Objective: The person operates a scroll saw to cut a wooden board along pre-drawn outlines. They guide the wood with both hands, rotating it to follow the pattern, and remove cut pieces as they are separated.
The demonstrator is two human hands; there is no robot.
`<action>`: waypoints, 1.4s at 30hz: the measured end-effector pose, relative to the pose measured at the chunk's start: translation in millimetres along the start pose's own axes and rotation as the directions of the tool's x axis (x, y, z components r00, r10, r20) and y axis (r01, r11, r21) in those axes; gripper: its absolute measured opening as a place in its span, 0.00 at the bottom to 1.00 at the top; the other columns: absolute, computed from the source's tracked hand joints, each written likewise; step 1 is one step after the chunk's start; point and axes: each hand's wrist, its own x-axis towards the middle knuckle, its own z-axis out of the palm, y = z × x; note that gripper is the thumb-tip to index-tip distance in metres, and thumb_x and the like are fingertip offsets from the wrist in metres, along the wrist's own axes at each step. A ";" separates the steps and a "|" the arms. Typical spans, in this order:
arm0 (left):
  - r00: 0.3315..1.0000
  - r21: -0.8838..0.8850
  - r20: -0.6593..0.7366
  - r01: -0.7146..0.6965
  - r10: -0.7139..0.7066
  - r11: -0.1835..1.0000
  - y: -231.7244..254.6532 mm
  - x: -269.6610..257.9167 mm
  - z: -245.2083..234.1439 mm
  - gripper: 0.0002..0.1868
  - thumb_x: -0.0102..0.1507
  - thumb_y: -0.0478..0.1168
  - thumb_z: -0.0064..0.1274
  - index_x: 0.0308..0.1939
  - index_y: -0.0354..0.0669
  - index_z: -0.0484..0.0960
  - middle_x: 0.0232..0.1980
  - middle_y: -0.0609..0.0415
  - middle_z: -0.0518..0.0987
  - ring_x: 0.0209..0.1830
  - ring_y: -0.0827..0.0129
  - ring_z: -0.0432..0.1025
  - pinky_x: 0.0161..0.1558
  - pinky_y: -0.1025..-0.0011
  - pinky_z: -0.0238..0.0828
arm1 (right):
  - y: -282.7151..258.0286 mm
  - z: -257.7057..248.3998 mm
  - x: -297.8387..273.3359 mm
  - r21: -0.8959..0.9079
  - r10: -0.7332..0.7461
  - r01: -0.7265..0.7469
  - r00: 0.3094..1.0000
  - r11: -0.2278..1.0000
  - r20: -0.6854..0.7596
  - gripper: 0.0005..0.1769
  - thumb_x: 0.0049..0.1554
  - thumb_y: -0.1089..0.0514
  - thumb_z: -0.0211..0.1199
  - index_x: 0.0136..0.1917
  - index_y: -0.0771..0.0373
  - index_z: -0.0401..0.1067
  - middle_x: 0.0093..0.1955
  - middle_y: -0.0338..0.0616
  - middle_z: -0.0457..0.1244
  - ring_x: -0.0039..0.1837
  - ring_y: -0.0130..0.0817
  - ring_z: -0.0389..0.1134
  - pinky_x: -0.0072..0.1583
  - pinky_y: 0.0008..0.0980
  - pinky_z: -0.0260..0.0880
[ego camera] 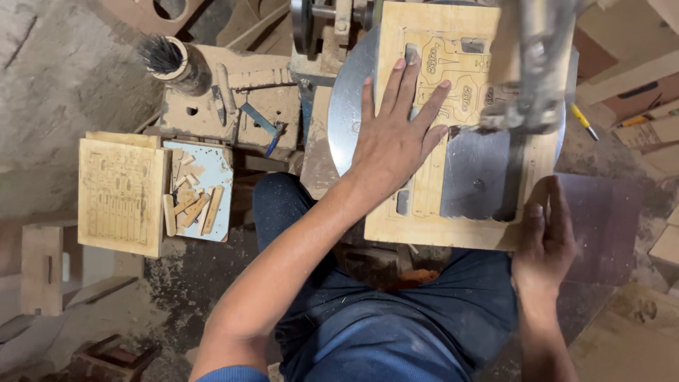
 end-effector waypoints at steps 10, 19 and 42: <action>0.985 -0.025 -0.065 0.161 -0.162 0.987 40.1 -47.2 -28.0 0.45 0.59 0.49 0.57 0.70 0.21 0.57 0.76 0.26 0.53 0.80 0.38 0.43 0.69 0.23 0.34 | -40.6 26.1 -0.8 -0.141 -0.011 0.023 0.997 0.990 0.082 0.29 0.69 0.58 0.56 0.79 0.68 0.55 0.68 0.58 0.54 0.64 0.40 0.60 0.64 0.35 0.63; 0.955 0.296 -0.107 0.298 -0.278 0.908 55.3 -34.6 -17.6 0.21 0.67 0.38 0.52 0.62 0.29 0.75 0.65 0.40 0.70 0.65 0.51 0.64 0.65 0.41 0.64 | -29.8 47.4 -13.1 -0.208 -0.073 0.070 0.997 0.976 -0.006 0.31 0.67 0.62 0.58 0.81 0.68 0.54 0.87 0.74 0.31 0.89 0.62 0.30 0.84 0.49 0.34; 0.834 -0.304 -0.434 0.218 -0.339 0.927 1.2 -165.7 -26.0 0.32 0.68 0.45 0.56 0.68 0.26 0.66 0.73 0.27 0.63 0.74 0.41 0.58 0.70 0.44 0.52 | 106.4 -18.2 87.8 -0.296 -0.053 0.052 0.999 0.954 0.006 0.23 0.74 0.62 0.54 0.80 0.68 0.61 0.69 0.60 0.65 0.67 0.48 0.68 0.66 0.40 0.66</action>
